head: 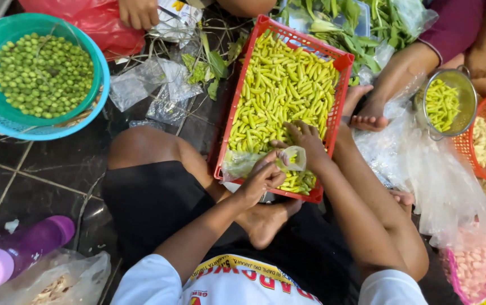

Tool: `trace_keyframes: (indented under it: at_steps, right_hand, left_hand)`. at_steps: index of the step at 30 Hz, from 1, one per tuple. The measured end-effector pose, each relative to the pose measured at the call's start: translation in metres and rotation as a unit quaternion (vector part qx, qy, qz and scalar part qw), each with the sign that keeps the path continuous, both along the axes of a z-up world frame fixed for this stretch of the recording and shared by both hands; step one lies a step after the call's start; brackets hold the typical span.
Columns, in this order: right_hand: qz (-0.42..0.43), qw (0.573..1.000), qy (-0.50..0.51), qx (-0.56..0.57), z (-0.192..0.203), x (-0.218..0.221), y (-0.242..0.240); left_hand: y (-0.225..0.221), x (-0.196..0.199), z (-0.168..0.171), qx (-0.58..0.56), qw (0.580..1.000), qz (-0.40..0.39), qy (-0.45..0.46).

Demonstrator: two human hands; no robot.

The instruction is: Workers are sitting on the floor sorting and bagging green chilies from a crate into small plastic bags.

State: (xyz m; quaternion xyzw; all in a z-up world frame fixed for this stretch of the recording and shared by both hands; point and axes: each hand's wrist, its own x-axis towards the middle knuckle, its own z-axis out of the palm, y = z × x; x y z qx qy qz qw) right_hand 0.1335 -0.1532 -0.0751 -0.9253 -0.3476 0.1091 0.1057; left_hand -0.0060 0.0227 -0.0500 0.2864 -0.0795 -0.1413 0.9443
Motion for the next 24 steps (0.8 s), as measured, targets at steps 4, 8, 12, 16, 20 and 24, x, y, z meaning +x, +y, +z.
trace_keyframes:
  at_steps: [4, 8, 12, 16, 20, 24]
  right_hand:
    - [-0.075, 0.984, 0.043, -0.155, 0.034, -0.016, 0.009]
    - [0.075, 0.978, -0.003, -0.192, 0.012, -0.007, -0.023]
    - [-0.04, 0.98, 0.009, -0.194, 0.047, -0.013, 0.008]
    - [-0.066, 0.99, 0.122, 0.026, 0.029, -0.003, -0.014]
    - [-0.112, 0.992, 0.045, 0.041, 0.083, 0.01, -0.015]
    - [-0.209, 0.937, 0.24, 0.146, 0.147, -0.008, -0.014]
  left_hand:
    - [0.0, -0.001, 0.001, -0.011, 1.0, 0.005, -0.002]
    - [-0.002, -0.003, -0.004, -0.015, 1.0, 0.007, -0.005]
    - [0.004, -0.002, -0.003, -0.004, 1.0, 0.006, -0.016]
    - [0.008, -0.003, -0.005, -0.009, 1.0, 0.0, -0.006]
    - [0.006, -0.002, -0.014, -0.013, 1.0, 0.001, -0.011]
    - [0.007, 0.0, -0.008, -0.025, 1.0, 0.001, -0.003]
